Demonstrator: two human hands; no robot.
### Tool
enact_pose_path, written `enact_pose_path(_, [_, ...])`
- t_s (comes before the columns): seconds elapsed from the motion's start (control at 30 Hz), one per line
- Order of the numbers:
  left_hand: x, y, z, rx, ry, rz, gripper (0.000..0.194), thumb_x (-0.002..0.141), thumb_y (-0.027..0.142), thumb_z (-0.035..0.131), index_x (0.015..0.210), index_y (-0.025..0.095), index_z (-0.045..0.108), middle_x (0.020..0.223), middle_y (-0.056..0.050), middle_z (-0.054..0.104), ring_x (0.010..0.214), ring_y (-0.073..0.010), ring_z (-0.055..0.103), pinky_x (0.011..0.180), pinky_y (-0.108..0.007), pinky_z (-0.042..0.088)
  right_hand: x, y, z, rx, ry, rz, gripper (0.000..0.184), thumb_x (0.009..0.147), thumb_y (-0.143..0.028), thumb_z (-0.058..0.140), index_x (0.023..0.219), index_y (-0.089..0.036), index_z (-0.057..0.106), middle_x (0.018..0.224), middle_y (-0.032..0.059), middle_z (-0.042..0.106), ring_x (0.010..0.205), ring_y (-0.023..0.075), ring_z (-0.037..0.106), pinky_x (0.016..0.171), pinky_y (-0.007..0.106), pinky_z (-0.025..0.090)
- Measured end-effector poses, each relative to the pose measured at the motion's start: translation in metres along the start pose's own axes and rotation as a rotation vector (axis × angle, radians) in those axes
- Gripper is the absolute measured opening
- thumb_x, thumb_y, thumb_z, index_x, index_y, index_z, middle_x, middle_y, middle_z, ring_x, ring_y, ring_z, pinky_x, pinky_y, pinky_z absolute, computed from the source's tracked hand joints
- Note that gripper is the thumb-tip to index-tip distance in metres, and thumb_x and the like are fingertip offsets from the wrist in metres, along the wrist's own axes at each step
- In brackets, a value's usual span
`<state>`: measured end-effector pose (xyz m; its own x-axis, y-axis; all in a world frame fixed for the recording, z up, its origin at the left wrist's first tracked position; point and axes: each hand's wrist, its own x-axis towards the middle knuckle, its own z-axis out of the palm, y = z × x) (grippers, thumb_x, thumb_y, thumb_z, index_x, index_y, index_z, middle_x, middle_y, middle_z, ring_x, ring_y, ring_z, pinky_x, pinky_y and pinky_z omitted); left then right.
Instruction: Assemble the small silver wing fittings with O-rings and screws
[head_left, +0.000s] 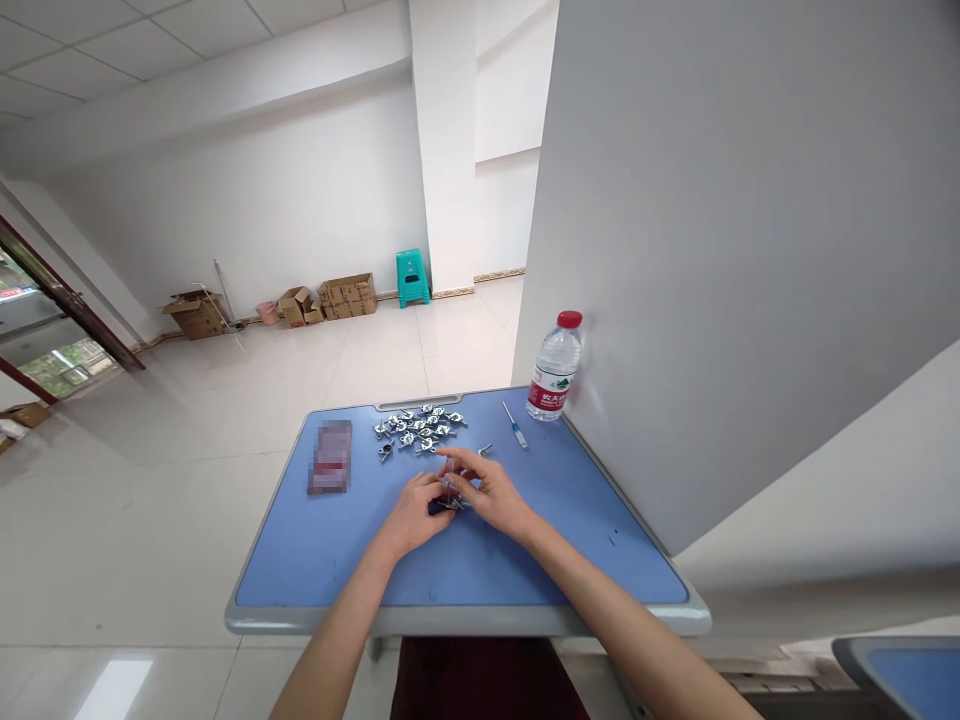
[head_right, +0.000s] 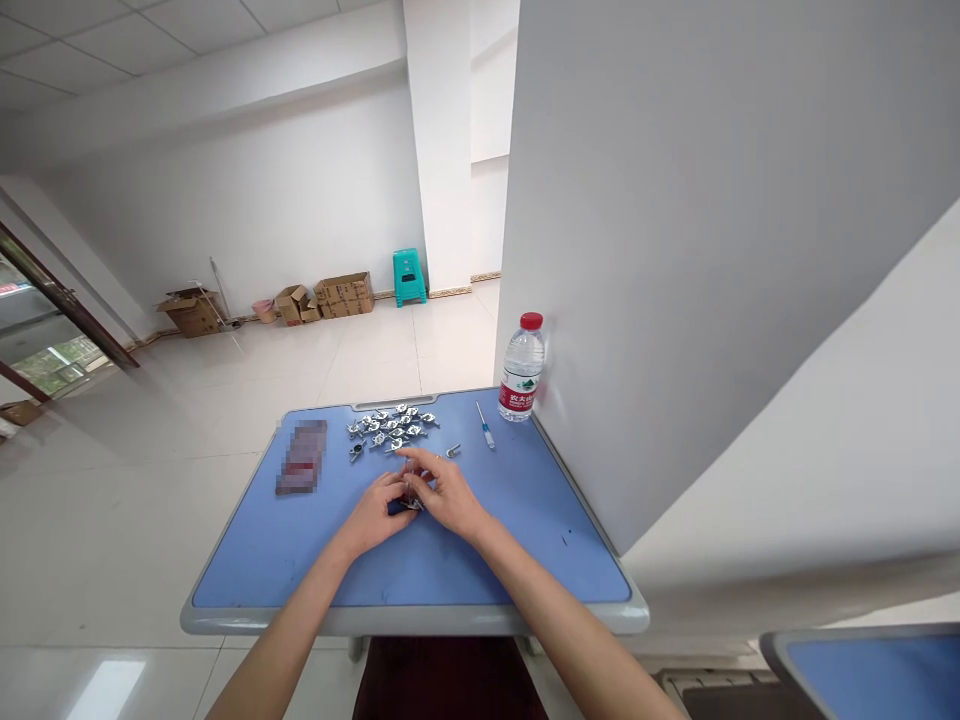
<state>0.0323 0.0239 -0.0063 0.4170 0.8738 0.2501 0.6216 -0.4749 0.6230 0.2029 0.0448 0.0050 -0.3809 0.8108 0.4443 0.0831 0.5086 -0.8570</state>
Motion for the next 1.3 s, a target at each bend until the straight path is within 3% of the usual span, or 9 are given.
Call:
enact_pose_path(0.2, [0.000,-0.001,0.001,0.004,0.002,-0.003,0.017,0.074,0.005,0.062,0.082,0.020,0.065,0.088,-0.003,0.064,0.091,-0.0217,0.056,0.082,-0.034,0.049,0.000,-0.001,-0.002,0.005,-0.017,-0.013,0.032,0.089,-0.024,0.050,0.119,-0.025,0.061,0.090,0.0036,0.064,0.081,0.0169,0.061,0.073,0.032,0.053])
enact_pose_path(0.37, [0.001,-0.002,0.002,-0.036,-0.004,-0.018,0.022,0.076,0.007,0.063,0.093,0.021,0.067,0.101,-0.004,0.065,0.098,-0.0227,0.057,0.087,-0.036,0.049,0.000,-0.007,-0.005,-0.012,-0.063,-0.034,0.031,0.090,-0.023,0.051,0.118,-0.026,0.063,0.090,0.0042,0.065,0.087,0.0181,0.060,0.076,0.033,0.051])
enact_pose_path(0.6, [0.001,-0.003,0.000,-0.103,-0.033,-0.028,0.013,0.081,0.014,0.064,0.088,0.023,0.069,0.102,-0.002,0.066,0.104,-0.0228,0.057,0.092,-0.038,0.048,0.001,-0.015,-0.009,0.046,-0.169,-0.039,0.026,0.092,-0.026,0.050,0.112,-0.024,0.066,0.091,0.0051,0.068,0.089,0.0191,0.059,0.077,0.033,0.050])
enact_pose_path(1.0, [0.001,-0.005,0.001,-0.056,-0.043,-0.027,0.016,0.084,0.018,0.065,0.098,0.025,0.070,0.107,-0.002,0.067,0.106,-0.0234,0.057,0.093,-0.039,0.047,0.002,-0.007,-0.007,0.062,-0.066,0.029,0.017,0.086,-0.027,0.059,0.100,-0.022,0.068,0.082,0.0038,0.064,0.076,0.0176,0.059,0.073,0.034,0.052])
enact_pose_path(1.3, [0.001,-0.003,0.001,-0.069,-0.033,0.002,0.016,0.081,0.019,0.070,0.096,0.025,0.072,0.106,-0.002,0.068,0.106,-0.0239,0.057,0.094,-0.038,0.046,0.003,-0.005,-0.006,0.084,-0.078,0.031,0.018,0.085,-0.028,0.057,0.101,-0.023,0.065,0.079,0.0014,0.059,0.070,0.0152,0.056,0.069,0.031,0.051])
